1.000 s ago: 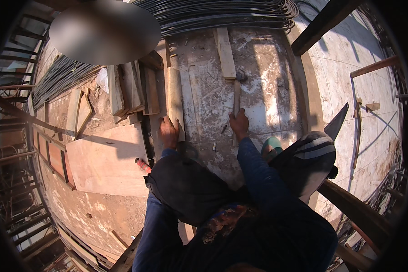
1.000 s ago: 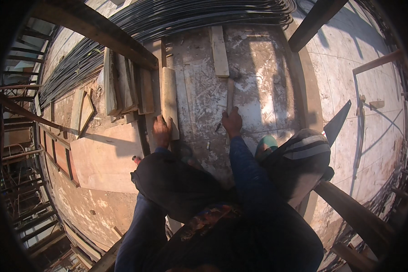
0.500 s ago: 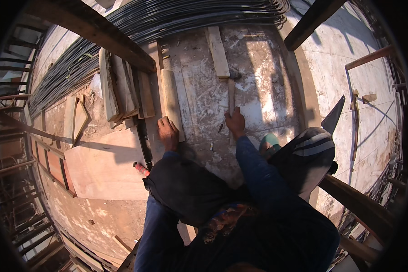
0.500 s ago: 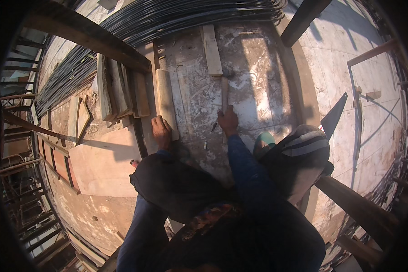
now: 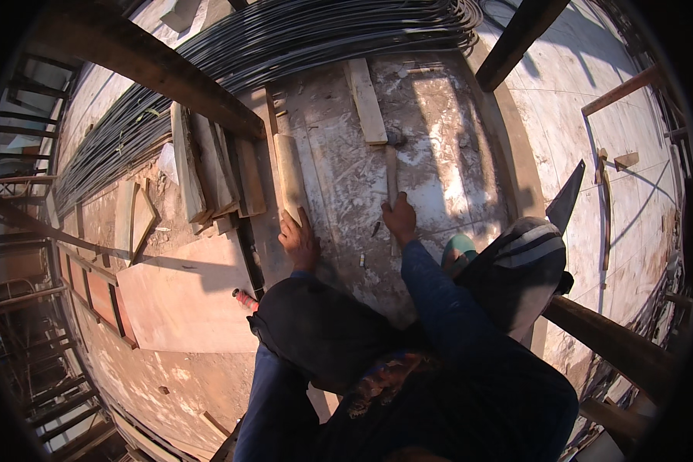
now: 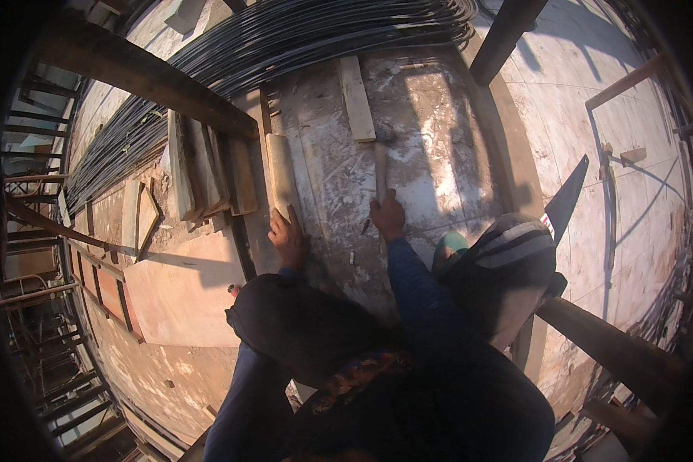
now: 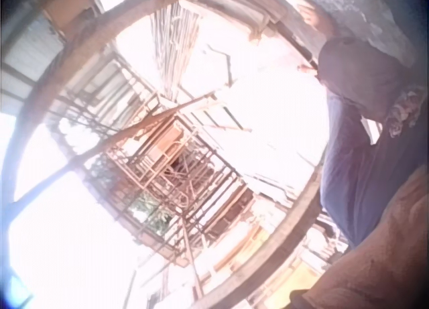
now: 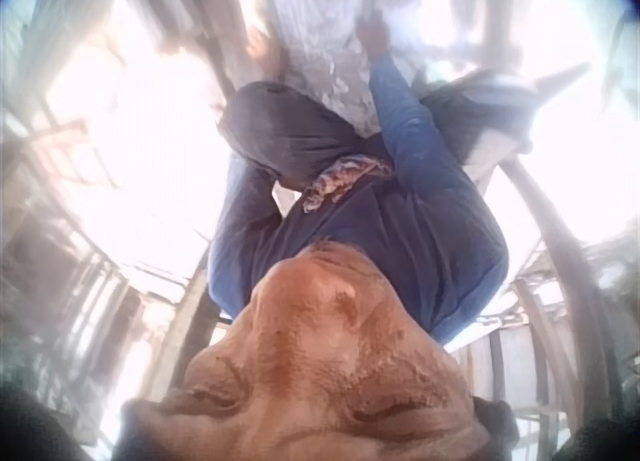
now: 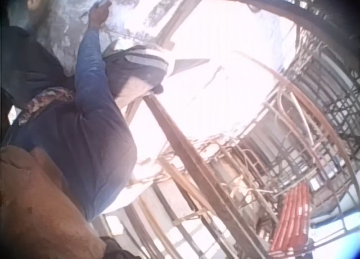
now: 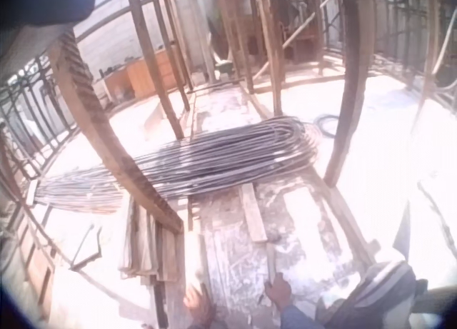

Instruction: The person picks up a wooden block, aligns it with another block on the floor, and uses a hammer to strike a nail, then organizes additional wooden blocks and rebar around the workspace.

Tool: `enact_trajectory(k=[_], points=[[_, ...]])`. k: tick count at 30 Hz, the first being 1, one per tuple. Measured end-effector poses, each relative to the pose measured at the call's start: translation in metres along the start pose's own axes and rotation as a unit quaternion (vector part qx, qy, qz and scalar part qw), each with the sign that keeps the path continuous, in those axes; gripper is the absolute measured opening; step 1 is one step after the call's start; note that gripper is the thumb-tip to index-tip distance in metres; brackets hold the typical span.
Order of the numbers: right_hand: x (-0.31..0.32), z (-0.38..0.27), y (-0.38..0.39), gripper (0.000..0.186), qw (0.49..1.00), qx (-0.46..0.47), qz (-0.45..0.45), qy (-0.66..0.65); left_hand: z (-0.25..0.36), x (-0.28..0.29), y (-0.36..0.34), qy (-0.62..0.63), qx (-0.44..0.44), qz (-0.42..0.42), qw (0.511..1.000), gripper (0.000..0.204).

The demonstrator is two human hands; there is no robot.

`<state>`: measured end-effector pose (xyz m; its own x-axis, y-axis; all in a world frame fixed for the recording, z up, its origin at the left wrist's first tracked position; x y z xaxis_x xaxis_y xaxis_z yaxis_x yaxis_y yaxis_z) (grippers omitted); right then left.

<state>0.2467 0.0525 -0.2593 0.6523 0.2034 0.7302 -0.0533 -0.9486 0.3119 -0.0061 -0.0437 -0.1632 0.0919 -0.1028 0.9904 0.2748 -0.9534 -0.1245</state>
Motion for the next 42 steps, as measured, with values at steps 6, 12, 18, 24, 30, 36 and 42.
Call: enact_trajectory(k=[6,12,18,24,30,36,42], points=[[-0.001,-0.011,0.003,0.046,1.000,0.013,-0.008,-0.004,-0.039,-0.005,-0.015,0.170,0.065,0.047,0.982,0.056],[0.000,-0.003,0.001,0.047,1.000,0.007,-0.008,-0.001,0.039,0.009,-0.008,0.255,-0.140,-0.055,0.955,0.057],[-0.003,-0.010,0.004,0.048,1.000,0.015,-0.013,-0.010,0.006,-0.024,0.001,0.288,0.045,-0.084,0.953,0.079],[-0.005,-0.008,0.002,0.048,1.000,0.018,-0.009,-0.005,0.011,-0.050,0.006,0.314,0.093,-0.165,0.930,0.096],[0.001,-0.008,0.006,0.047,0.999,0.028,-0.009,-0.022,0.011,-0.066,0.003,0.417,0.143,-0.184,0.879,0.067],[0.000,-0.003,0.004,0.048,1.000,0.011,-0.021,-0.012,0.019,-0.040,-0.045,0.621,0.129,-0.111,0.765,0.037],[0.001,-0.008,0.000,0.047,0.999,0.019,-0.030,-0.030,0.058,0.002,-0.129,0.689,0.069,-0.187,0.697,0.038]])
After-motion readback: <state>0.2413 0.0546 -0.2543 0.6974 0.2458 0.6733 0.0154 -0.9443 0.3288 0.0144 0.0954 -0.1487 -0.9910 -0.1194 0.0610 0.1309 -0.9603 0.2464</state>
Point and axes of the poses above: each hand's wrist, its own y-axis away from the middle knuckle, its own x-axis out of the back of the hand, z = x × y, the point moved 10 cm from there along -y, towards the middle knuckle, and after that the axes turned 3 degrees about y, right-handed, at the moved point
